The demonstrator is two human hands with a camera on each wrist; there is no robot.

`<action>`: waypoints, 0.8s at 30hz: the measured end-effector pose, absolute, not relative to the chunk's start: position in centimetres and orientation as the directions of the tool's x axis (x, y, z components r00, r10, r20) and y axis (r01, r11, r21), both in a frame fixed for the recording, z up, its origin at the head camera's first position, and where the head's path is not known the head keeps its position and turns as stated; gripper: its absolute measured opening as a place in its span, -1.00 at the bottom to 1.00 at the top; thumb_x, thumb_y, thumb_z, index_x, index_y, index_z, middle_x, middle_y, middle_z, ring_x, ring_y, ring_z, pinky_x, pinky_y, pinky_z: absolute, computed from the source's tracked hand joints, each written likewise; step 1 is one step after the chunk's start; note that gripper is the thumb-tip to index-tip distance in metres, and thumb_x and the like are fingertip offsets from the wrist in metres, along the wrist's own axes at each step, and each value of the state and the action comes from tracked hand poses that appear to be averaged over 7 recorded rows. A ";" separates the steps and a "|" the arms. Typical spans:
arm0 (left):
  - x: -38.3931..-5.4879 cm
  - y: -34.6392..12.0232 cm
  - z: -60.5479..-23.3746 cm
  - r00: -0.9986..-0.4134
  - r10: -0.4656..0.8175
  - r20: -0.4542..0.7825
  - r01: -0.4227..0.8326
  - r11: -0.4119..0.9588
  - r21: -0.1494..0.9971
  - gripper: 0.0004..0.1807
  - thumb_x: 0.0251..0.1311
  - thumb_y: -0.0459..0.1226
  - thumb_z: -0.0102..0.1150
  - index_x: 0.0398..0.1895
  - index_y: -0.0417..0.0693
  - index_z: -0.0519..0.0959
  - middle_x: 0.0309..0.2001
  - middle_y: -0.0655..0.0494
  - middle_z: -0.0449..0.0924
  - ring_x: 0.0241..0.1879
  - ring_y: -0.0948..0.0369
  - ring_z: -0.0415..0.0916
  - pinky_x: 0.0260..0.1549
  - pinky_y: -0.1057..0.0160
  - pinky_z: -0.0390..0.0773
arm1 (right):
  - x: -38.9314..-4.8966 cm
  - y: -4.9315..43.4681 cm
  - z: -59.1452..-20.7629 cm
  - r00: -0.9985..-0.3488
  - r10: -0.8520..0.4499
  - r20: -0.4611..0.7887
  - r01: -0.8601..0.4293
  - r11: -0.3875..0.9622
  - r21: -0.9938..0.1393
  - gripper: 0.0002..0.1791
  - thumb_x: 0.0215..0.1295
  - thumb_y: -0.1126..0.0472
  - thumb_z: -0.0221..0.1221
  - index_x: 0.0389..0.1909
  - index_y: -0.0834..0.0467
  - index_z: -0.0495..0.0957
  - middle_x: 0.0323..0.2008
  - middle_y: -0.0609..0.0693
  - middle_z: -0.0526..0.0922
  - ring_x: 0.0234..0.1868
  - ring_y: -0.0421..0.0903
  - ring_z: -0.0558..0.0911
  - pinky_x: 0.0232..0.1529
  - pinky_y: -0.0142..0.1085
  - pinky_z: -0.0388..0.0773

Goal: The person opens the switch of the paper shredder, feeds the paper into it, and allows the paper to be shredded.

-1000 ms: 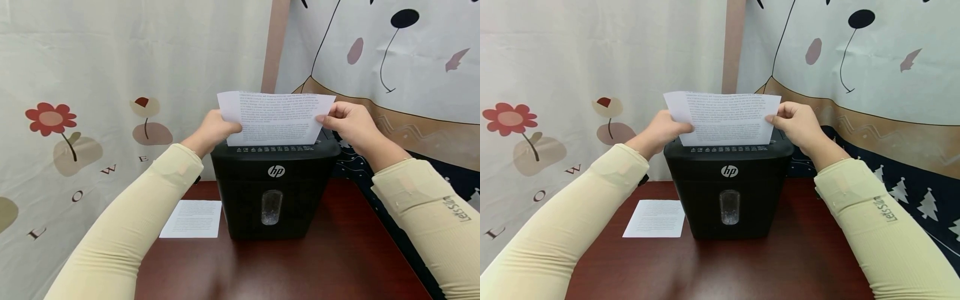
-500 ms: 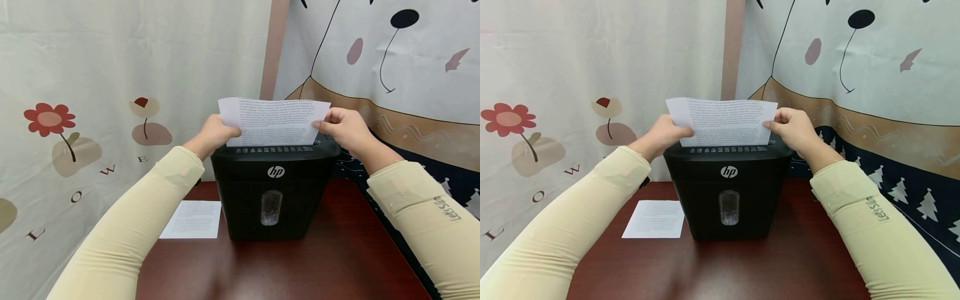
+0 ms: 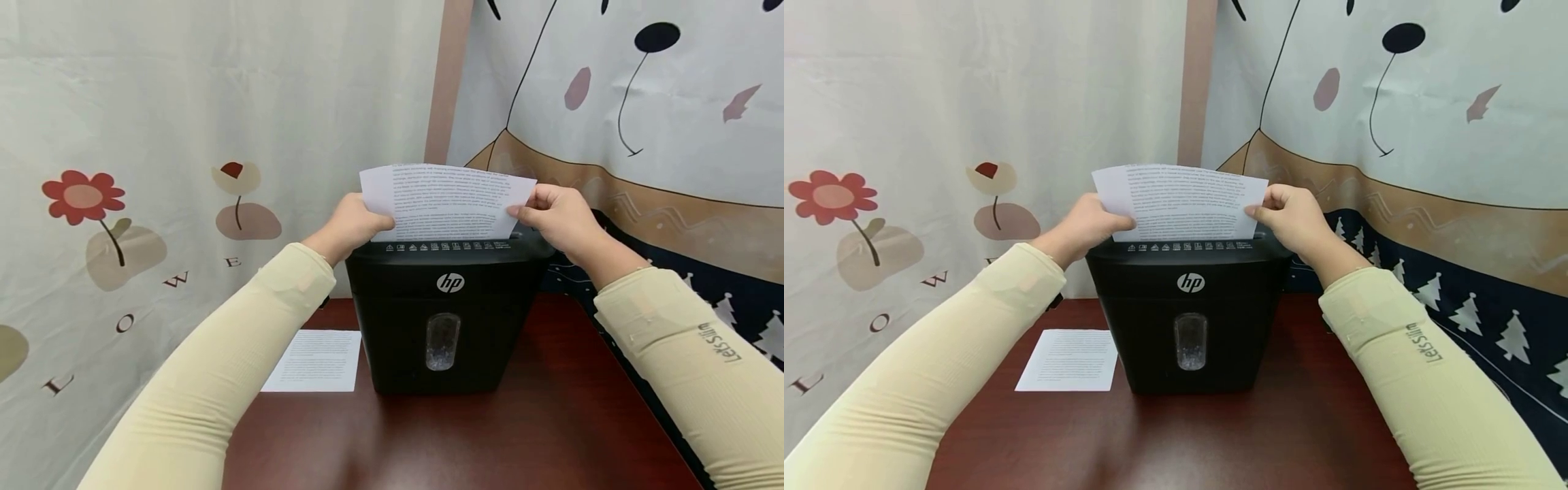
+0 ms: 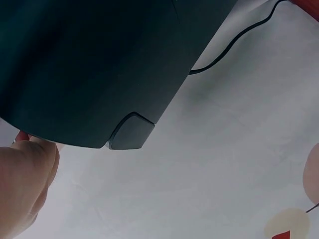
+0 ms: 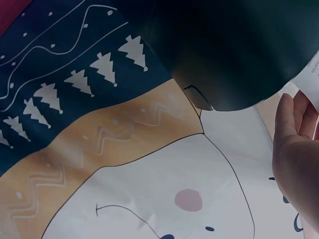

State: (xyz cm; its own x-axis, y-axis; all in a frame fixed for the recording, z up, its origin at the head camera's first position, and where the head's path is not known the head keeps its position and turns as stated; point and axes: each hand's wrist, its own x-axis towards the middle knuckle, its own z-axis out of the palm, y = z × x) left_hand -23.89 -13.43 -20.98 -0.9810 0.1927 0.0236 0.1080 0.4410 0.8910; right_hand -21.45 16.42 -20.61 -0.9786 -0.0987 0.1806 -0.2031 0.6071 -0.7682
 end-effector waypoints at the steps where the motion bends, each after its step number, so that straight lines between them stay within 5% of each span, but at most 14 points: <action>1: -23.9 -13.4 -21.0 -0.981 0.195 0.023 0.109 0.444 0.889 -0.55 0.08 -0.48 0.07 0.10 -0.28 0.53 0.08 -0.15 0.58 -0.01 0.04 0.51 -0.03 0.15 0.43 | -21.5 16.4 -20.6 -0.979 -0.098 0.181 -0.202 0.612 -0.765 -0.69 0.35 0.15 0.17 -0.09 0.34 0.57 0.04 0.21 0.60 -0.07 -0.09 0.48 -0.14 -0.34 0.39; 12: -23.8 -13.4 -20.9 -0.983 0.182 0.017 0.107 0.498 0.860 -0.58 0.05 -0.48 0.04 0.05 -0.31 0.54 0.05 -0.15 0.58 -0.20 0.11 0.40 -0.26 0.27 0.37 | -21.6 16.4 -21.0 -0.978 -0.111 0.179 -0.207 0.656 -0.726 -0.70 0.34 0.16 0.19 -0.10 0.34 0.59 0.02 0.23 0.62 -0.09 -0.09 0.52 -0.16 -0.38 0.42; 19: -23.8 -13.8 -20.9 -0.986 0.169 0.015 0.097 0.492 0.865 -0.56 0.07 -0.49 0.02 0.08 -0.25 0.55 0.04 -0.11 0.59 -0.22 0.12 0.40 -0.31 0.27 0.38 | -21.4 16.4 -21.1 -0.981 -0.096 0.166 -0.186 0.694 -0.696 -0.74 0.35 0.16 0.17 -0.20 0.33 0.57 -0.02 0.27 0.61 -0.10 0.02 0.47 -0.19 -0.22 0.37; 24: -23.9 -14.0 -20.9 -0.988 0.153 0.025 0.102 0.514 0.852 -0.83 0.05 -0.48 0.02 -0.27 -0.24 0.53 -0.20 -0.03 0.58 -0.35 0.16 0.30 -0.45 0.30 0.28 | -21.5 16.4 -21.3 -0.980 -0.101 0.171 -0.192 0.704 -0.683 -0.76 0.35 0.19 0.17 -0.18 0.33 0.57 -0.04 0.28 0.60 -0.08 0.05 0.46 -0.19 -0.24 0.39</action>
